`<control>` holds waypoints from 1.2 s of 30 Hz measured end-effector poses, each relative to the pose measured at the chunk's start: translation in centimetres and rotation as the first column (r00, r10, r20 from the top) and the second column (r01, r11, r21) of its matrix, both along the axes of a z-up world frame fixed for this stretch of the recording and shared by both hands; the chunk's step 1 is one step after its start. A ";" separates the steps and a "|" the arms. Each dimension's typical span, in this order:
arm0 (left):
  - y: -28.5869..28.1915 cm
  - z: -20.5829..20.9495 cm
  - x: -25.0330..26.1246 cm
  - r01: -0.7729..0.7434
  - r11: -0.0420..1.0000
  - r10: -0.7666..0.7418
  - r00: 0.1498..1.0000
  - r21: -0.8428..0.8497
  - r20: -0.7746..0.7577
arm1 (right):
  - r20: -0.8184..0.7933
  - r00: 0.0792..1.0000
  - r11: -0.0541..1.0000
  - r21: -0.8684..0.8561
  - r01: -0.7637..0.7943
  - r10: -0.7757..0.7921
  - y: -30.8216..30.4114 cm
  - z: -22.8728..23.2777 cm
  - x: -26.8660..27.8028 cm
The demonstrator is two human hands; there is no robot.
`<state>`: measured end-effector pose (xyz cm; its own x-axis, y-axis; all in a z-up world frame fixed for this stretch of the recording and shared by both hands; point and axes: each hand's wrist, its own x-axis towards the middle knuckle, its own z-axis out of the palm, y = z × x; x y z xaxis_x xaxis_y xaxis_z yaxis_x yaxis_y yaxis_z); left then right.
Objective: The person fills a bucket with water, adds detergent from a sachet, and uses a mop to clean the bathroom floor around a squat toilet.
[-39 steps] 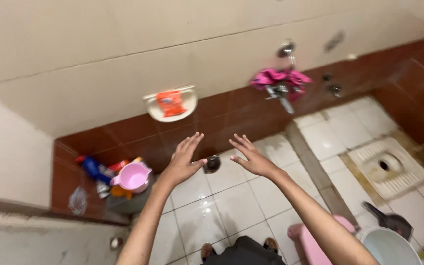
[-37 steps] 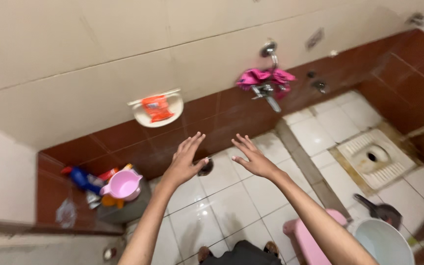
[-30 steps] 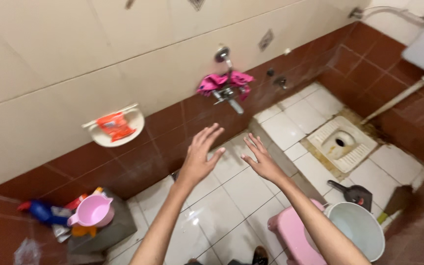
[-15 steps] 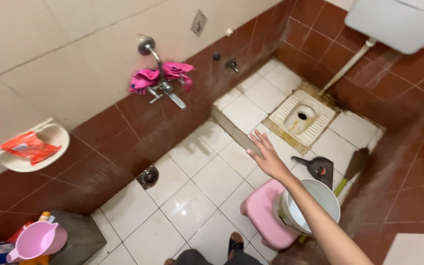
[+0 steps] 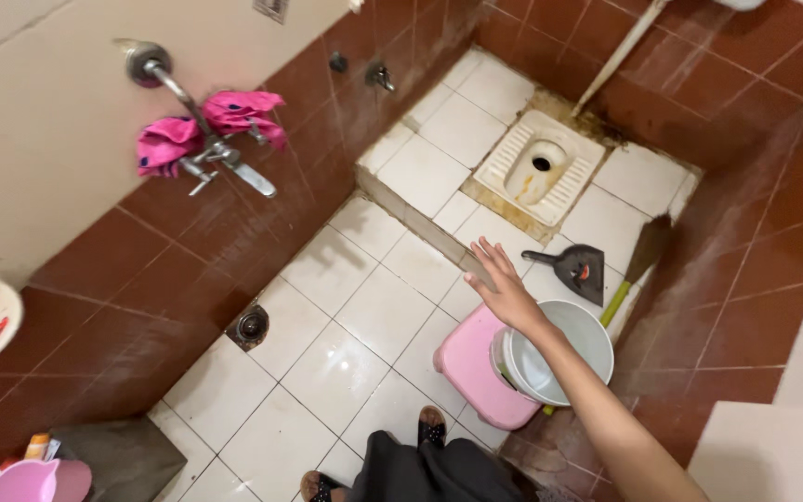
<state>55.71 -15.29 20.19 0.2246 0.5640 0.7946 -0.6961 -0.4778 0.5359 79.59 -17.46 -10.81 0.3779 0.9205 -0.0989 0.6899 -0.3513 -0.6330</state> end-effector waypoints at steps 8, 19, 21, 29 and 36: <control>2.8 -7.8 10.0 -0.114 0.980 0.041 0.919 -0.164 -0.393 | -0.064 0.997 0.991 0.125 0.048 -0.040 -8.1 -12.1 7.8; 6.3 -31.1 20.2 -0.121 0.992 0.059 0.342 0.018 -0.938 | 0.123 0.956 0.728 -0.625 0.282 -0.265 -17.3 -25.3 11.1; 6.1 -34.3 20.9 -0.083 0.996 0.049 0.248 0.030 -0.968 | 0.100 0.963 0.719 -0.646 0.254 -0.250 -17.7 -26.7 10.7; 6.0 -43.5 21.6 0.021 0.999 0.032 0.065 0.033 -0.997 | -0.007 0.939 0.620 -0.753 0.221 -0.343 -19.2 -32.9 9.4; 6.2 -47.5 20.2 0.024 1.000 -0.001 -0.026 -0.001 -1.000 | -0.030 0.930 0.563 -0.803 0.197 -0.367 -20.0 -36.3 8.0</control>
<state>75.93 -9.10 -27.29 0.8017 0.5451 -0.2454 0.5421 -0.4899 0.6827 87.62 -37.45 -47.13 0.5015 0.3057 -0.8094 0.3749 -0.9199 -0.1152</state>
